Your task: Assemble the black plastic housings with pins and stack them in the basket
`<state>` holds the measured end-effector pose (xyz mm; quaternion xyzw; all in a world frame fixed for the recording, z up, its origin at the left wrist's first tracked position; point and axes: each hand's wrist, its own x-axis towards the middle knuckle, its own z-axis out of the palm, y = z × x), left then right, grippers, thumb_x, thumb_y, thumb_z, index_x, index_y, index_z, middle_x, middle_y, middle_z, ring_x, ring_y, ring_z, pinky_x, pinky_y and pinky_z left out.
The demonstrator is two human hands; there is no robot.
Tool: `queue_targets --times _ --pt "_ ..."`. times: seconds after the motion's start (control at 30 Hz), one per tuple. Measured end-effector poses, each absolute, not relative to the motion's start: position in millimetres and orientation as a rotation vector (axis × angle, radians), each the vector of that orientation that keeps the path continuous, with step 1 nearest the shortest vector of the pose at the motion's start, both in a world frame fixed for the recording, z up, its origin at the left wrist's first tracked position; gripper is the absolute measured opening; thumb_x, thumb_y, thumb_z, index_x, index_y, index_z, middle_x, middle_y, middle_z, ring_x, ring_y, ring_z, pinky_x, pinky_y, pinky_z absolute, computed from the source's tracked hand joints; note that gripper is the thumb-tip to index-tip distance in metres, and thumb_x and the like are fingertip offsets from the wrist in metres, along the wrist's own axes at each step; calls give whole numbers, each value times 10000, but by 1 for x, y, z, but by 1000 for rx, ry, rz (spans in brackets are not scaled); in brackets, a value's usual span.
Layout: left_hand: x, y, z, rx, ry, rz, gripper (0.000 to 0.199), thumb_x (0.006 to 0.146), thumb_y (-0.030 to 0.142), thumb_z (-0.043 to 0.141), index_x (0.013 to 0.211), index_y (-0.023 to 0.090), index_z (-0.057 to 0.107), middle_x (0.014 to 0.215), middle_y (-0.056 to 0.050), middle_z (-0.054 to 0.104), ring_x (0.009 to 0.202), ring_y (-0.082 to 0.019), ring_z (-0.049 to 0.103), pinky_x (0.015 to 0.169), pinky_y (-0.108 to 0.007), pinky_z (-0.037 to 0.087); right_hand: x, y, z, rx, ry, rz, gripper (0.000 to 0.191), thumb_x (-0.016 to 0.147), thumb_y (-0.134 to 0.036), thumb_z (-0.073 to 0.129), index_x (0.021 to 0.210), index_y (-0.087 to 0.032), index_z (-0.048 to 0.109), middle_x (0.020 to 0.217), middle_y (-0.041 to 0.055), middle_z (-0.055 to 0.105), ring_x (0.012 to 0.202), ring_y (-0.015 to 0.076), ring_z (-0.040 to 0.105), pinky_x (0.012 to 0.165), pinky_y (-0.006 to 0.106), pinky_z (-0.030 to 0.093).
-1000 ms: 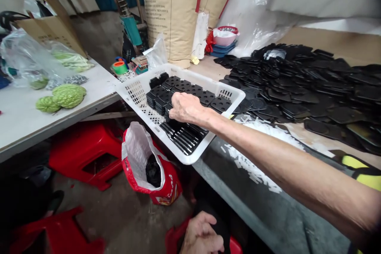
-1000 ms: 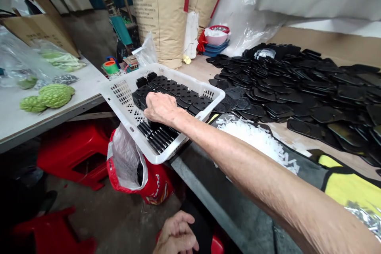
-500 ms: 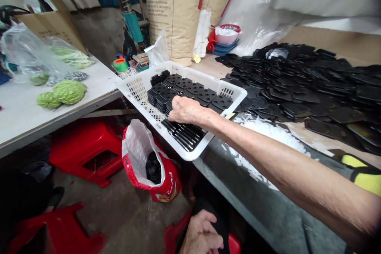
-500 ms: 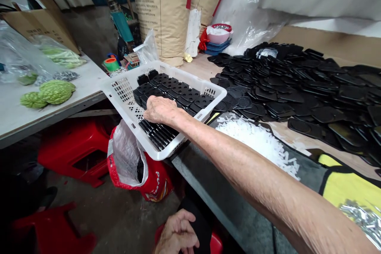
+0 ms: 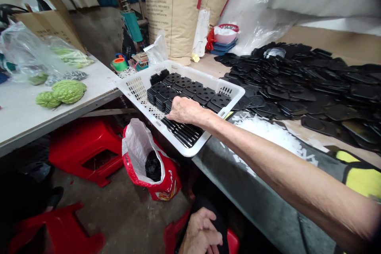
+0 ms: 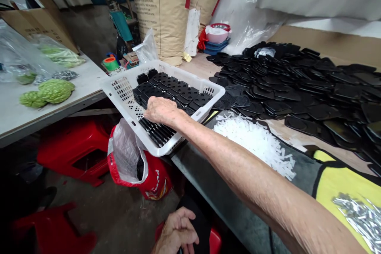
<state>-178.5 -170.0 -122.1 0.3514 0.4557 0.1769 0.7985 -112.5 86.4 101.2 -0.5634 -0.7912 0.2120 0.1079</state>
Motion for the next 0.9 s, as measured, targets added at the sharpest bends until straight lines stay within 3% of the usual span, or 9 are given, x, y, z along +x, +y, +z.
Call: queue_targets --times 0.3,0.5,0.63,0.7,0.77,0.83,0.9 --pt "-175 -170 -110 766 1016 385 394 654 371 655 951 160 507 649 -7 595 438 -114 498 406 -237 358 -104 63 125 -1655 -2356 361 296 768 -421 550 848 -145 621 916 86 668 810 212 610 678 296 464" --pt "-172 -169 -92 851 993 342 405 603 306 567 964 146 476 664 -1 559 472 -121 491 405 -234 338 -90 -16 134 -1548 -2311 -3 360 896 -421 342 768 -220 612 813 -25 653 701 144 597 574 228 423" --pt "-169 -166 -85 977 853 146 430 572 317 580 945 131 476 639 13 543 456 -104 457 413 -224 319 -47 -88 107 -1451 -2260 -41 458 939 -337 255 620 -208 558 639 -29 575 549 110 511 484 236 368" --pt "-166 -167 -81 1025 785 70 415 569 289 583 939 128 486 636 13 552 450 -96 450 431 -223 308 3 -110 90 -1680 -2136 -47 437 926 -293 297 588 -199 557 545 -7 540 476 118 469 438 240 331" --pt "-161 -169 -74 1055 749 41 387 577 251 572 937 128 497 642 17 553 454 -87 442 453 -224 314 68 -118 75 -2105 -1831 -126 332 906 -316 364 765 -159 621 681 47 611 541 139 527 478 248 373" --pt "-153 -173 -64 1062 724 8 366 586 223 560 937 131 509 658 21 549 458 -81 431 463 -226 325 139 -117 64 -2542 -1564 -181 276 854 -300 450 1010 -134 606 845 103 643 736 219 591 568 280 414" --pt "-142 -177 -54 1074 724 -43 360 584 188 555 938 131 526 676 21 549 477 -84 434 476 -229 337 201 -111 56 -2748 -1430 -185 321 823 -255 465 1071 -93 588 943 161 634 897 284 573 666 321 430"
